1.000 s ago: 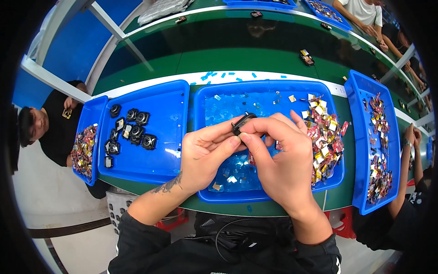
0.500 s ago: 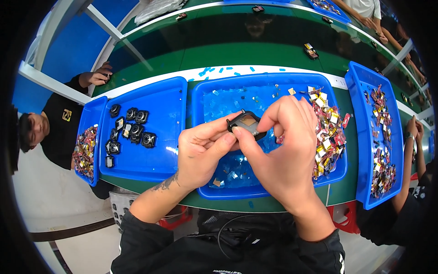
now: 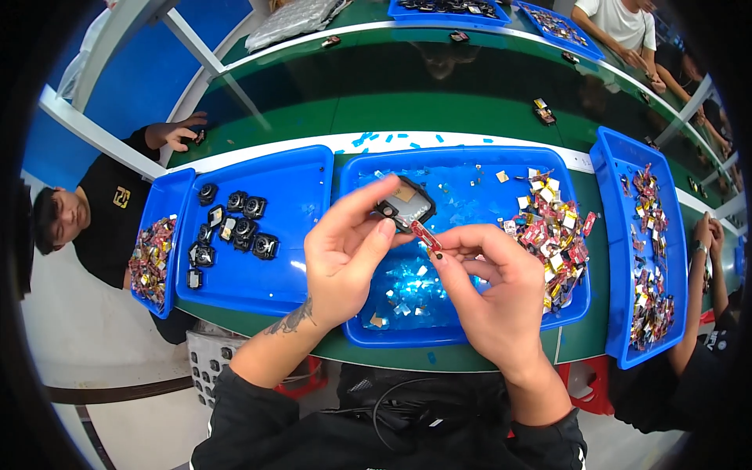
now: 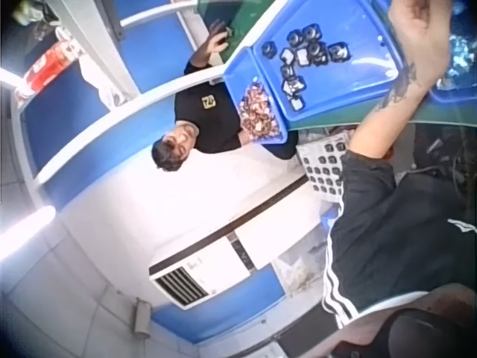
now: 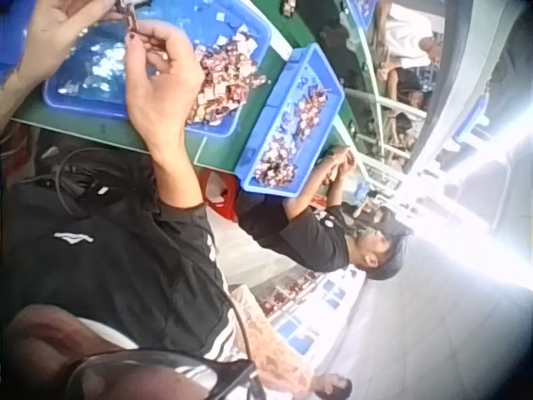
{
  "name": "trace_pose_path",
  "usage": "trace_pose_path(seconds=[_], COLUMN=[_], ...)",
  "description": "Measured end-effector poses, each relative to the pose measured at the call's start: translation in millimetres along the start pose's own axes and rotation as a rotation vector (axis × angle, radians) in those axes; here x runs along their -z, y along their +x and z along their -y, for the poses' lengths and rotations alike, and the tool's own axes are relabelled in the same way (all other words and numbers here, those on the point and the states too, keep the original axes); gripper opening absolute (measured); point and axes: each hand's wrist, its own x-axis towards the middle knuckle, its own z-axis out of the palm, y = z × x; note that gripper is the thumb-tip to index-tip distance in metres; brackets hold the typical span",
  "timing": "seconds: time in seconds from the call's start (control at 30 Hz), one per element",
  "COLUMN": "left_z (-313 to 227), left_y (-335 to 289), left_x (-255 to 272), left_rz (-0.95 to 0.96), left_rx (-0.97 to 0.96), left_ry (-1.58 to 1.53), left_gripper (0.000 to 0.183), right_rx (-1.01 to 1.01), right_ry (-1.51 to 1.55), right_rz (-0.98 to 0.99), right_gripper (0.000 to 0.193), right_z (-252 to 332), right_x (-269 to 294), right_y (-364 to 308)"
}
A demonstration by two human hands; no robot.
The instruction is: Assembling small electronic cooling fans by attaching components and organizing them in blue trays.
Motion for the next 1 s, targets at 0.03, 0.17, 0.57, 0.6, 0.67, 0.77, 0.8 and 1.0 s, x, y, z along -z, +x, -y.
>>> trace_pose_path(seconds=[0.03, 0.17, 0.57, 0.6, 0.67, 0.77, 0.8, 1.0], left_z=[2, -7, -4, -3, -1, 3, 2, 6], left_y=[4, 2, -4, -3, -6, -3, -3, -4], left_x=[3, 3, -3, -3, -3, 3, 6, 2], left_rz=[0.047, 0.107, 0.066, 0.070, 0.086, 0.185, 0.176, 0.140], left_rx=[-0.112, -0.264, -0.441, -0.488, -0.286, 0.199, 0.236, 0.134], left_ry=[0.107, 0.597, 0.852, 0.876, 0.747, 0.207, 0.180, 0.250], left_gripper=[0.035, 0.032, 0.030, 0.024, 0.021, 0.021, 0.021, 0.017], right_rx=[-0.030, -0.148, -0.042, -0.039, 0.020, 0.199, 0.266, 0.198], right_ry=[0.062, 0.253, 0.047, 0.016, -0.136, -0.381, -0.418, -0.242], right_rz=[0.025, 0.081, -0.070, -0.111, -0.126, -0.122, -0.096, -0.127], right_gripper=[0.018, 0.017, 0.008, 0.006, 0.006, 0.009, 0.009, 0.015], right_z=[1, 4, -4, -5, -4, 0, 1, -6], right_x=[2, 9, 8, 9, 8, 12, 11, 10], right_y=[1, 5, -3, -3, -4, -2, -2, -6])
